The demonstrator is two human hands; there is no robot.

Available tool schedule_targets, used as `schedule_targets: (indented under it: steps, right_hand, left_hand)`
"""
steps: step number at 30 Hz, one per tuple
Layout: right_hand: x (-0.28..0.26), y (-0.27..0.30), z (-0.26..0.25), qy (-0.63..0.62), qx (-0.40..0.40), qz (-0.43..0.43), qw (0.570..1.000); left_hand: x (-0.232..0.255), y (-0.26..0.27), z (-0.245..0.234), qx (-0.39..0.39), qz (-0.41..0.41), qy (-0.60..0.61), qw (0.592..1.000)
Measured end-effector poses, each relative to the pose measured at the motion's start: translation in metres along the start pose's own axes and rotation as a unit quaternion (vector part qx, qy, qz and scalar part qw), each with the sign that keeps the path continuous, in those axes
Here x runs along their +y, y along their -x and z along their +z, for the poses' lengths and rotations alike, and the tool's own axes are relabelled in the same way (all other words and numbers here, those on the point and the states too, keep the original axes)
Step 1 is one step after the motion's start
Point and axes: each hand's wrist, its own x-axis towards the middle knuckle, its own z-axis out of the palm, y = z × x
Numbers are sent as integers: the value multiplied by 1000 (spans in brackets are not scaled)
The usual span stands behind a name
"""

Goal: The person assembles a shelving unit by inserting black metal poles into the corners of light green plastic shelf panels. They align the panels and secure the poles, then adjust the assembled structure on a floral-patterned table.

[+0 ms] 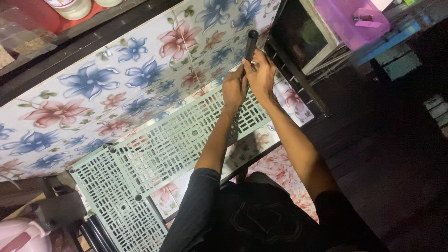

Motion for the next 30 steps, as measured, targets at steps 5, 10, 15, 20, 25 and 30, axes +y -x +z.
schedule_targets:
  steps: [5, 10, 15, 20, 25, 30]
  right_hand:
    - [-2, -4, -2, -39, -9, 6, 999]
    - [-8, -8, -2, 11, 9, 10, 1000]
    - [-17, -5, -3, -28, -16, -4, 999]
    - [-19, -7, -2, 3, -4, -22, 1000]
    - [-19, -4, -5, -36, -20, 27, 999]
    - [-21, -3, -2, -29, 2, 25, 999]
  left_hand:
    - [-19, 2, 14, 115, 157, -183, 964]
    - [-25, 2, 13, 31, 89, -147, 985]
    - [-1, 1, -4, 25, 39, 5, 999]
    - [12, 3, -13, -10, -47, 64, 997]
    - [6, 2, -9, 93, 85, 76, 989]
    - [6, 8, -12, 21, 0, 94, 995]
